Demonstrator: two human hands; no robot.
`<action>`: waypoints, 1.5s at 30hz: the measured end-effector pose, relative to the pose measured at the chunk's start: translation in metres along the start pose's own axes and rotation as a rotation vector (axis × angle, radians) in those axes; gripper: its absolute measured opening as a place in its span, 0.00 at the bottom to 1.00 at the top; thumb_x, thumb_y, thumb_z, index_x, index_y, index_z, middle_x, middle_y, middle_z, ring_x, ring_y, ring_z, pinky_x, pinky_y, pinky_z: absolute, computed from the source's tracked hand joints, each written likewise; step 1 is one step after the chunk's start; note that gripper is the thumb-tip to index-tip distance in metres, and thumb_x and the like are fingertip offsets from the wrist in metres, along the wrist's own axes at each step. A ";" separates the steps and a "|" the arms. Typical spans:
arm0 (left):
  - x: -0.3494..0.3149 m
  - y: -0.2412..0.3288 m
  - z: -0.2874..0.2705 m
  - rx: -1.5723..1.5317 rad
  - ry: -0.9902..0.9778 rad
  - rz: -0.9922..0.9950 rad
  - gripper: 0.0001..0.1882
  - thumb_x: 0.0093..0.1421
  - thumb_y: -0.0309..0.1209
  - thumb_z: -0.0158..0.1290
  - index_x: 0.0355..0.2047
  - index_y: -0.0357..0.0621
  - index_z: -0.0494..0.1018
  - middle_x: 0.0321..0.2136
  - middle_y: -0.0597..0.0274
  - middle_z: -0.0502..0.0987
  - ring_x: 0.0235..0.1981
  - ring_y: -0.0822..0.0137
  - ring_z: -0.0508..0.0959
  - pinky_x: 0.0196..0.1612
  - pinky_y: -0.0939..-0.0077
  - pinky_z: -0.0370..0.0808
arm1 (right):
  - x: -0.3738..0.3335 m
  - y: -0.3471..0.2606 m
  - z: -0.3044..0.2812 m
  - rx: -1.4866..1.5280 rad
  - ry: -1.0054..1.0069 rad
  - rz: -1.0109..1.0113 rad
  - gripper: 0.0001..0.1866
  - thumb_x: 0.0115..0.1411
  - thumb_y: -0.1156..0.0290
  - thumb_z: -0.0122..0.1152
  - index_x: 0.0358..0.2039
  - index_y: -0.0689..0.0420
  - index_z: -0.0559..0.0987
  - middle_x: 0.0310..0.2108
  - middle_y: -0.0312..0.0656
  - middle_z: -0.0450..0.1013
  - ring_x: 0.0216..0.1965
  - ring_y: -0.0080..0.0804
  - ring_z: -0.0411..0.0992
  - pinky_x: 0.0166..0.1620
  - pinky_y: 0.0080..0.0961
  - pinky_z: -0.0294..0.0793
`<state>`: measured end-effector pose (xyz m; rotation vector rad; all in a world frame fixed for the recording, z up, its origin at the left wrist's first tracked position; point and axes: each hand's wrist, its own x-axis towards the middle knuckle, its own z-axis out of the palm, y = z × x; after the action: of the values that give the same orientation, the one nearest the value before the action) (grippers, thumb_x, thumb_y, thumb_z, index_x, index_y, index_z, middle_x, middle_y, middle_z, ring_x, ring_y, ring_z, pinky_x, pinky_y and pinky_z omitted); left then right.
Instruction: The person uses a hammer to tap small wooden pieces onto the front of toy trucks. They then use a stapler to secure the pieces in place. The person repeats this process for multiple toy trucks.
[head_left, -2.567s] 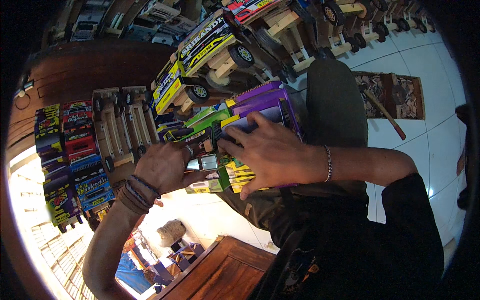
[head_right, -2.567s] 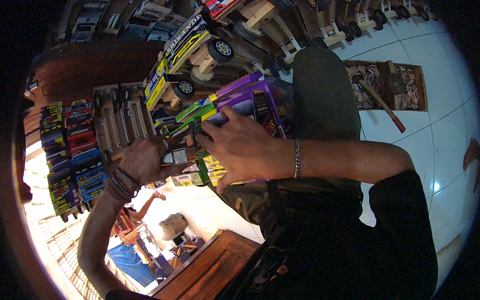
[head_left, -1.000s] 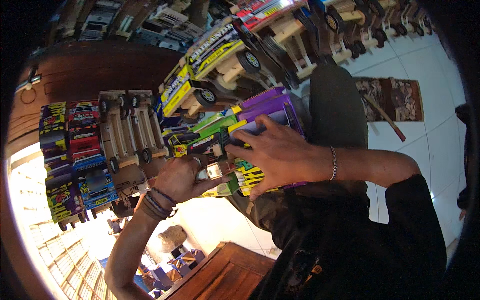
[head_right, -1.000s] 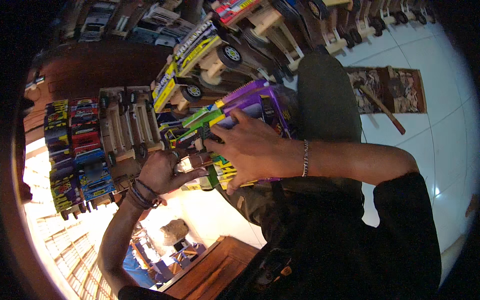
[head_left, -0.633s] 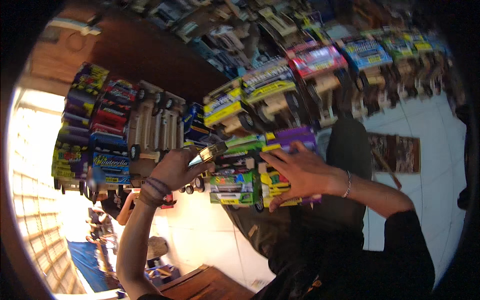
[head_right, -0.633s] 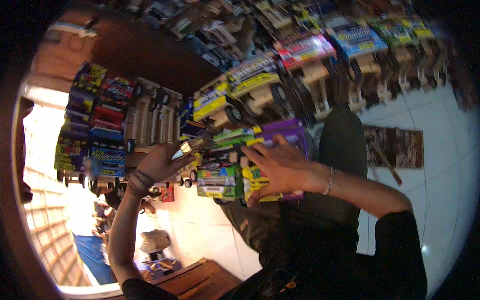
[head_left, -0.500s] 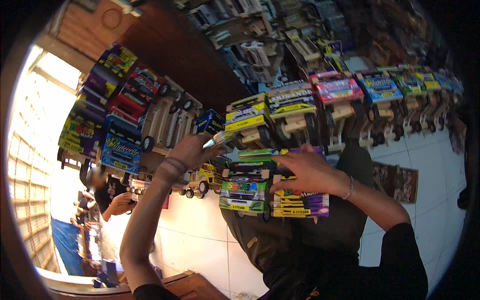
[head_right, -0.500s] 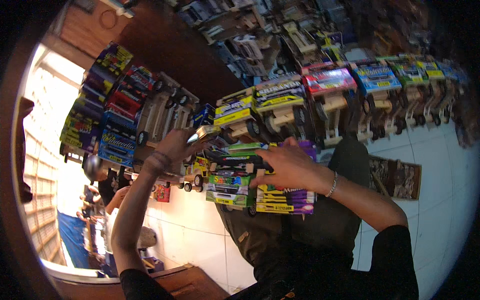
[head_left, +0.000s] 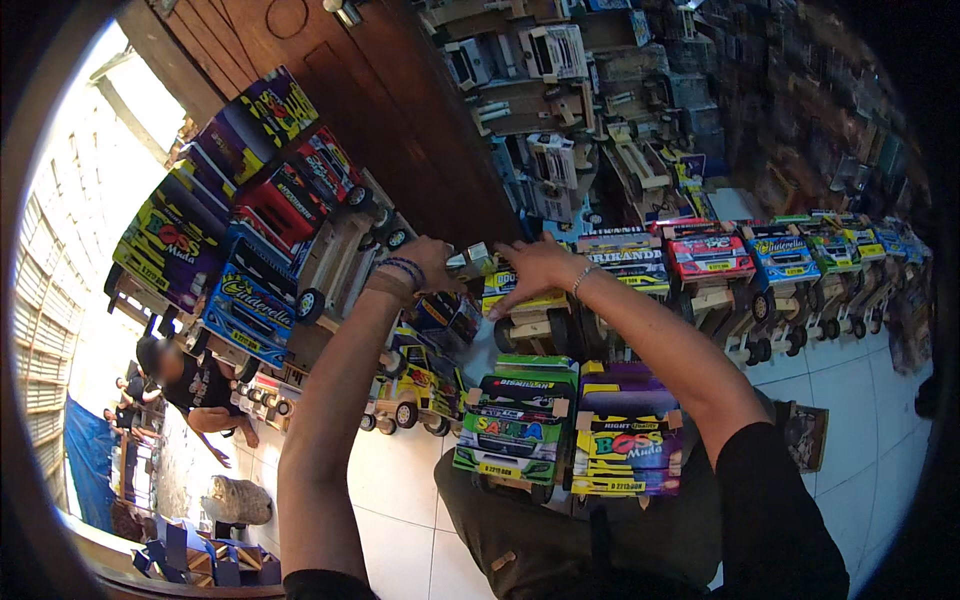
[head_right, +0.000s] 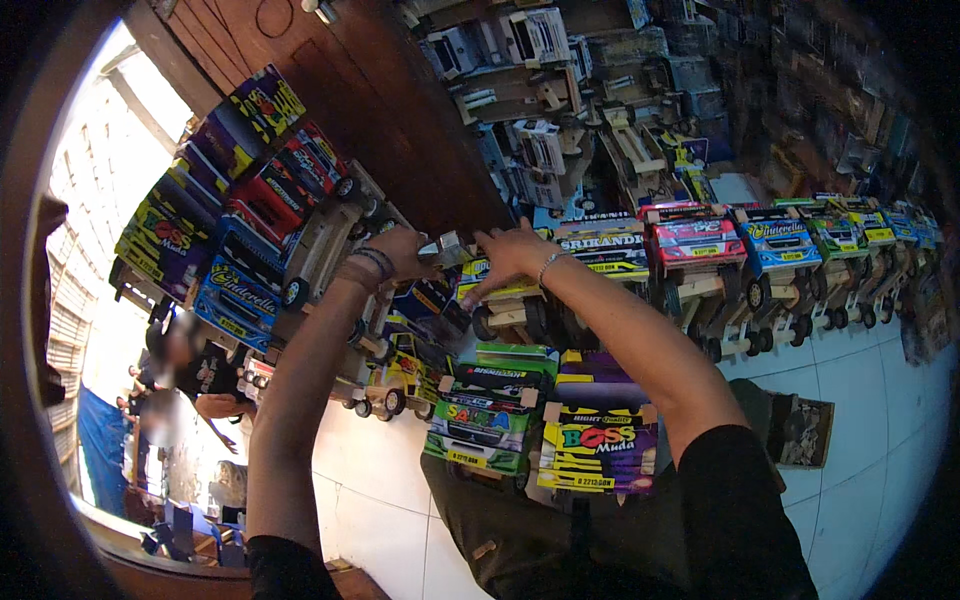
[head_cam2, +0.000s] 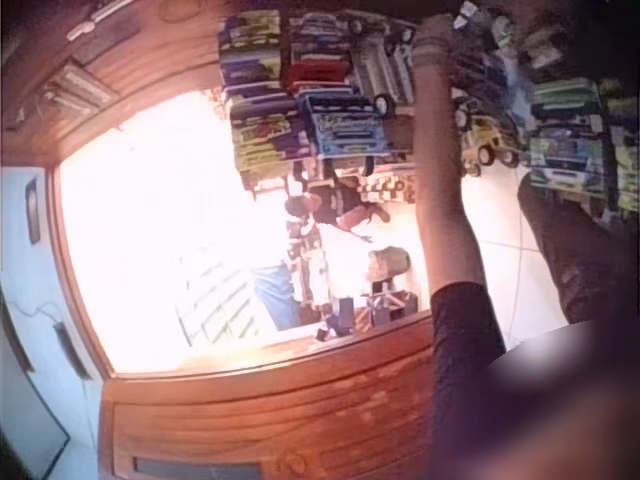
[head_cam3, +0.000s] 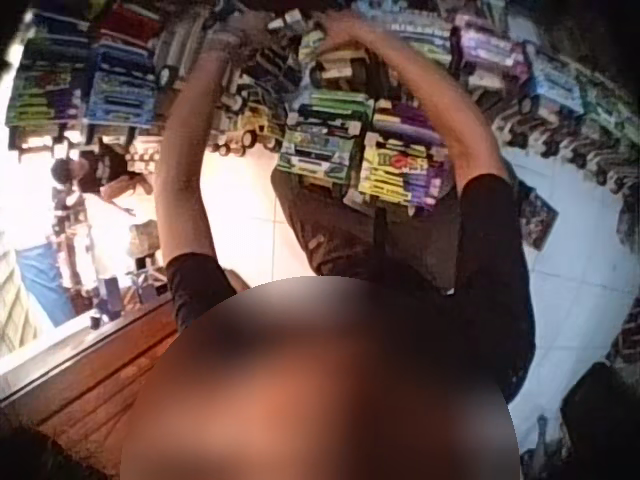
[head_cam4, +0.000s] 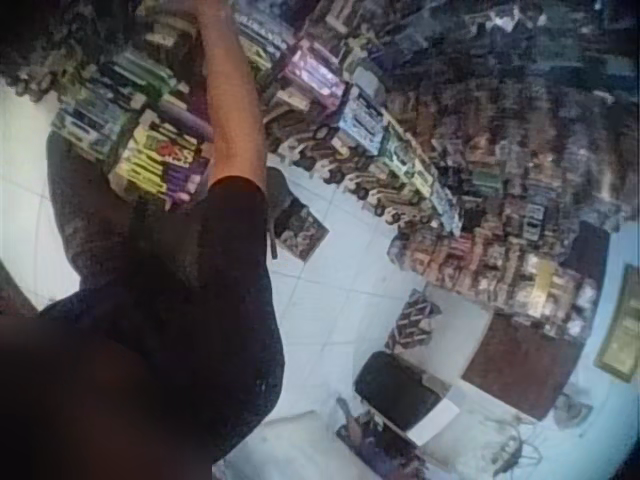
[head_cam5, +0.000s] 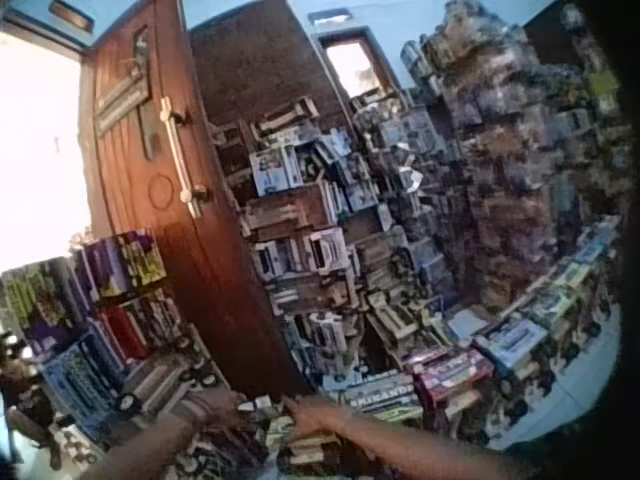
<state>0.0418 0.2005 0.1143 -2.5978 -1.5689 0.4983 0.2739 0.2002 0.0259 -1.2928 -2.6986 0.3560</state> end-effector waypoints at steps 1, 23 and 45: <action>0.003 -0.001 0.002 0.037 -0.014 0.014 0.35 0.49 0.60 0.66 0.39 0.37 0.81 0.34 0.43 0.83 0.40 0.46 0.83 0.46 0.57 0.80 | 0.002 0.000 0.002 0.017 -0.033 0.023 0.79 0.30 0.11 0.58 0.73 0.60 0.56 0.66 0.57 0.64 0.65 0.54 0.66 0.67 0.58 0.53; 0.042 0.008 -0.037 0.336 -0.192 0.116 0.38 0.41 0.58 0.71 0.44 0.42 0.81 0.40 0.49 0.84 0.45 0.48 0.83 0.51 0.55 0.80 | -0.006 -0.003 0.010 0.091 -0.063 0.009 0.79 0.29 0.08 0.50 0.72 0.58 0.59 0.69 0.60 0.59 0.68 0.55 0.61 0.71 0.59 0.45; 0.070 -0.012 -0.041 0.151 -0.454 0.164 0.46 0.38 0.69 0.69 0.35 0.31 0.81 0.34 0.43 0.84 0.38 0.49 0.85 0.43 0.58 0.81 | -0.016 -0.008 0.002 0.092 -0.027 0.018 0.74 0.34 0.10 0.53 0.68 0.61 0.66 0.65 0.58 0.64 0.64 0.54 0.65 0.70 0.52 0.50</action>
<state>0.0742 0.2717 0.1390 -2.6309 -1.3495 1.2413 0.2774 0.1826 0.0256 -1.2960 -2.6596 0.4971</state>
